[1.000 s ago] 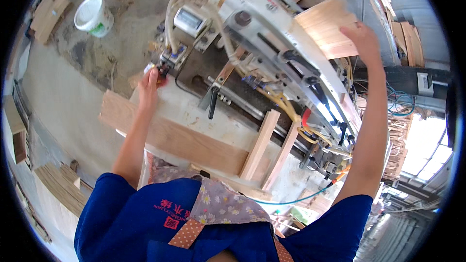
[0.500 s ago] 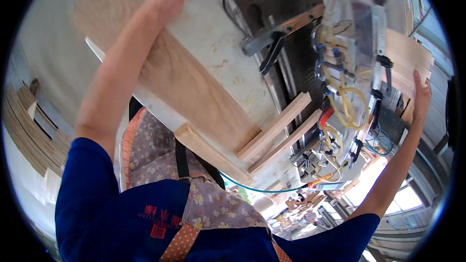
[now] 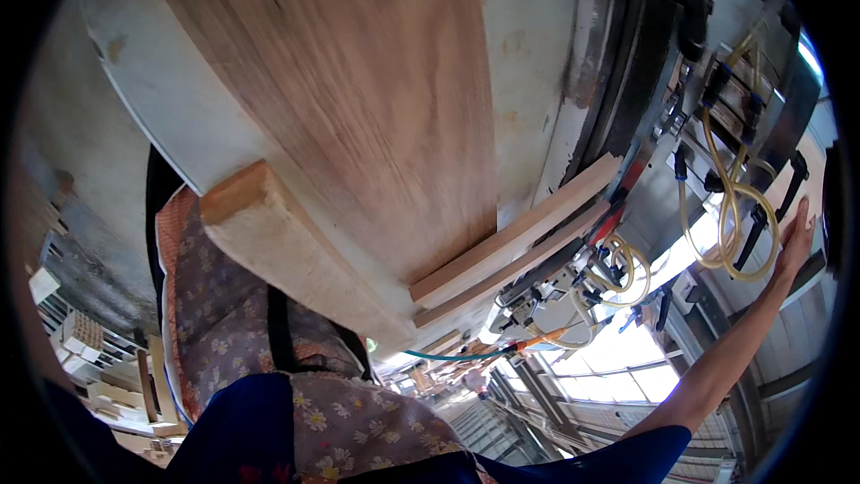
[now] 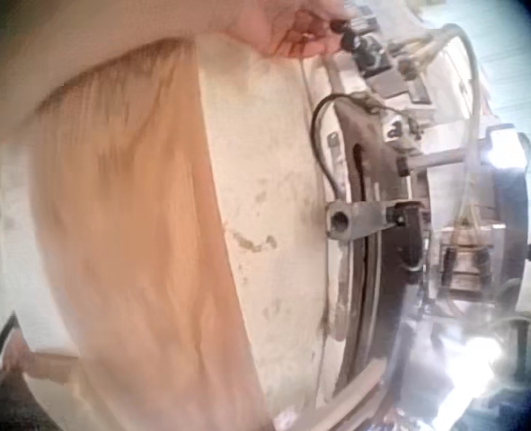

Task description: The person feeds wooden planks into a woodworking machine, likely a planer or jointer, to smooth the surfaces. They handle the planks one by one, guiding them through the machine and stacking the processed pieces on the output side. The person also briefly handles a small stack of pre-cut wooden components.

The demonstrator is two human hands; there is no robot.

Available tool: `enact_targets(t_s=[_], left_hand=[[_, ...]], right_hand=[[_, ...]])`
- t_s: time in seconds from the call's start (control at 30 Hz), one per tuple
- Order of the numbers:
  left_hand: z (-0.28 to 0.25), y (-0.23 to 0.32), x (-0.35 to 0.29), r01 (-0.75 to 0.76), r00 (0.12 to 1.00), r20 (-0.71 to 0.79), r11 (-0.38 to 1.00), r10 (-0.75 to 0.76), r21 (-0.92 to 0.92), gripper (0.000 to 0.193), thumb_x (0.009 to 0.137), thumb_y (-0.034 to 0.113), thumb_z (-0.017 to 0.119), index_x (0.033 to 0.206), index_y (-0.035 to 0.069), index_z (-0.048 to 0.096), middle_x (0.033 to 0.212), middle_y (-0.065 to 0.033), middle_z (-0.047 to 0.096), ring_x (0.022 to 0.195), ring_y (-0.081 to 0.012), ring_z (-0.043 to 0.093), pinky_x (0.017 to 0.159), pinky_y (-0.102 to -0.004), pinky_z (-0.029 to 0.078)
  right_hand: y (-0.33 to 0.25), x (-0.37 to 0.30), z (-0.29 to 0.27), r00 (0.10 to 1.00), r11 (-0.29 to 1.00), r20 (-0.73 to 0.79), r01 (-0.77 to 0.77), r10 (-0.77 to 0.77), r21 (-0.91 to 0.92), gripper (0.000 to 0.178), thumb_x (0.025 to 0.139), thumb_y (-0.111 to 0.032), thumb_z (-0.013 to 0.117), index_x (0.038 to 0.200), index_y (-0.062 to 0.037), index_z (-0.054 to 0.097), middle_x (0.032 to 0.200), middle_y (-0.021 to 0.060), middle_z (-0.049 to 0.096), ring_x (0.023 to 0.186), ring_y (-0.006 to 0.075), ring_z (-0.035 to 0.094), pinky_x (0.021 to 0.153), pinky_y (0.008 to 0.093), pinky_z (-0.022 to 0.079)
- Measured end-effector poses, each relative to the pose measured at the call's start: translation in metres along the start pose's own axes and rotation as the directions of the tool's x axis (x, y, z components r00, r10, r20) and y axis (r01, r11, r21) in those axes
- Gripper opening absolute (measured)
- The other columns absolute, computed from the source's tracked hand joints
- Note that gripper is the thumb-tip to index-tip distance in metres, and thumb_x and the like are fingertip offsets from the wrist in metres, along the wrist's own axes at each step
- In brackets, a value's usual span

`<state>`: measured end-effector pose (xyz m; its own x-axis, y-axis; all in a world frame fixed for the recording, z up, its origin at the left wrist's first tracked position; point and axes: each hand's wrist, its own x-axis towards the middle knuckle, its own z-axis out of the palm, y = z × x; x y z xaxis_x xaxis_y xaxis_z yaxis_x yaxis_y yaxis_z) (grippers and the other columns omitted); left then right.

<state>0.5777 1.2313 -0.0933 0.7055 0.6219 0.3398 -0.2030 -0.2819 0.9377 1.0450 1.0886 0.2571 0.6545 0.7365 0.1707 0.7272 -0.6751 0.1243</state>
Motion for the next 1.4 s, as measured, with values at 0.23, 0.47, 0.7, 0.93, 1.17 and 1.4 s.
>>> enact_targets(t_s=[0.23, 0.47, 0.7, 0.93, 1.17, 1.4], left_hand=[[0.045, 0.016, -0.055, -0.005, 1.000, -0.019, 0.988, 0.008, 0.155, 0.015, 0.088, 0.022, 0.057, 0.088, 0.007, 0.057, 0.082, -0.0010, 0.060, 0.073, -0.0089, 0.056, 0.068, -0.0237, 0.047], [0.046, 0.007, -0.063, 0.009, 0.998, -0.056, 0.986, 0.001, 0.169, 0.018, 0.086, 0.023, 0.060, 0.091, 0.006, 0.056, 0.085, -0.0016, 0.060, 0.075, -0.0098, 0.056, 0.070, -0.0245, 0.047], [0.040, 0.001, -0.053, 0.021, 0.998, -0.055, 0.988, -0.013, 0.156, 0.022, 0.084, 0.024, 0.063, 0.094, 0.006, 0.056, 0.088, -0.0021, 0.060, 0.078, -0.0106, 0.057, 0.072, -0.0253, 0.047], [0.007, -0.009, -0.004, 0.099, 0.995, 0.030, 0.995, -0.098, -0.027, 0.028, 0.082, 0.025, 0.066, 0.097, 0.005, 0.055, 0.091, -0.0027, 0.060, 0.081, -0.0114, 0.057, 0.074, -0.0261, 0.047], [-0.041, -0.036, 0.066, 0.334, 0.939, 0.041, 0.875, -0.342, -0.352, 0.033, 0.080, 0.026, 0.070, 0.101, 0.004, 0.055, 0.094, -0.0033, 0.060, 0.084, -0.0122, 0.057, 0.077, -0.0269, 0.047], [-0.024, -0.024, 0.034, 0.216, 0.920, -0.391, 0.881, -0.038, 0.422, 0.063, 0.069, 0.028, 0.076, 0.118, 0.001, 0.046, 0.117, -0.0180, 0.051, 0.108, -0.0337, 0.051, 0.088, -0.0410, 0.044]], right_hand=[[-0.009, 0.012, -0.006, 0.997, 0.985, -0.076, 0.028, -0.015, 0.170, 0.075, 0.081, -0.042, 0.067, 0.130, 0.0083, 0.041, 0.108, 0.0059, 0.056, 0.092, 0.0081, 0.052, 0.081, 0.0186, 0.039], [-0.022, -0.003, 0.001, 0.995, 0.998, -0.098, 0.025, -0.020, 0.052, 0.070, 0.084, -0.045, 0.063, 0.127, 0.0072, 0.046, 0.065, -0.0075, 0.040, 0.051, 0.0000, 0.029, 0.045, 0.0184, 0.023], [-0.001, 0.004, 0.002, 0.988, 0.980, -0.141, 0.084, -0.059, 0.178, 0.062, 0.085, -0.040, 0.063, 0.125, 0.0048, 0.049, 0.064, -0.0084, 0.038, 0.051, 0.0019, 0.029, 0.059, 0.0166, 0.031], [-0.003, -0.016, 0.011, 0.996, 0.995, -0.078, -0.046, 0.053, 0.090, 0.063, 0.082, -0.044, 0.065, 0.123, 0.0027, 0.052, 0.059, -0.0095, 0.026, 0.050, 0.0025, 0.022, 0.049, 0.0189, 0.021], [0.047, -0.003, 0.028, 0.996, 0.998, -0.076, -0.048, 0.046, -0.026, 0.087, 0.075, -0.058, 0.063, 0.129, 0.0076, 0.044, 0.118, 0.0198, 0.052, 0.114, 0.0262, 0.047, 0.100, 0.0343, 0.031], [0.119, 0.014, 0.053, 0.999, 0.978, 0.002, 0.040, -0.040, -0.205, 0.079, 0.080, -0.052, 0.061, 0.126, 0.0103, 0.044, 0.120, 0.0243, 0.052, 0.112, 0.0303, 0.050, 0.095, 0.0351, 0.036]])
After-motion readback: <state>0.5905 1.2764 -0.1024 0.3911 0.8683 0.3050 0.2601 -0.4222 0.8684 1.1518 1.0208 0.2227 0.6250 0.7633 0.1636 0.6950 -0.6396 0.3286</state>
